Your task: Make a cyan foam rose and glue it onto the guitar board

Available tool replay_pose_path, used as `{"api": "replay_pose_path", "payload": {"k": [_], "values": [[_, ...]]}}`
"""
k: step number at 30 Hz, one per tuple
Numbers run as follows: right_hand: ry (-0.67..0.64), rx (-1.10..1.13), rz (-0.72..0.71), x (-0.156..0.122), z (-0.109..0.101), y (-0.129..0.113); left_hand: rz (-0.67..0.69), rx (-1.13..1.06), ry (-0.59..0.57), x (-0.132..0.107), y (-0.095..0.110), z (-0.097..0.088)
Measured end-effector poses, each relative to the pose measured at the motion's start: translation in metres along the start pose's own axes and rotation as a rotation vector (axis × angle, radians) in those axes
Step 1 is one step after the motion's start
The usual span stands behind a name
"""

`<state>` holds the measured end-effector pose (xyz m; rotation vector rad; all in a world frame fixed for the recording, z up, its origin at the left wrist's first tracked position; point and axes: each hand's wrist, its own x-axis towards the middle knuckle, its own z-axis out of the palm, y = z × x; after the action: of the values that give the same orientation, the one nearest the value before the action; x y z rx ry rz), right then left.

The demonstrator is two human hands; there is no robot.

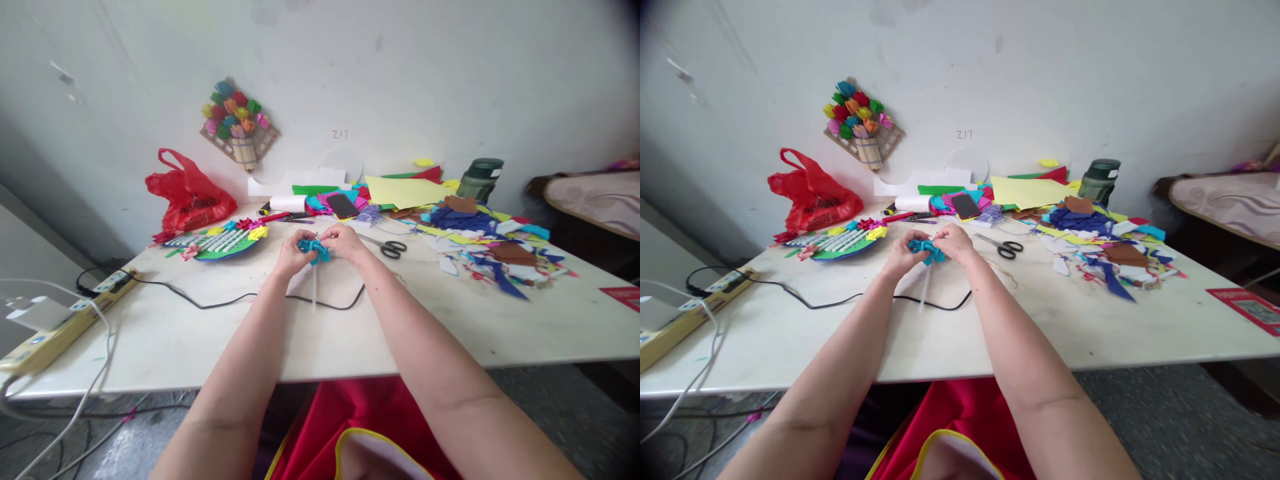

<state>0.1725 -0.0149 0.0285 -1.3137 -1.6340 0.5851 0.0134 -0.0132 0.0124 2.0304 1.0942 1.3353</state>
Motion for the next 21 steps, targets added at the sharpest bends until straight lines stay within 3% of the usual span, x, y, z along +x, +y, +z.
{"api": "replay_pose_path", "payload": {"k": [12, 21], "values": [[0.039, -0.034, 0.066, 0.0004, 0.0044, 0.0031, -0.028, 0.024, 0.008, -0.0003, 0.0026, 0.0002], [-0.048, -0.026, 0.077, -0.0003, -0.0018, -0.0024, -0.026, 0.054, -0.009, -0.0012, 0.0027, -0.0002]]}}
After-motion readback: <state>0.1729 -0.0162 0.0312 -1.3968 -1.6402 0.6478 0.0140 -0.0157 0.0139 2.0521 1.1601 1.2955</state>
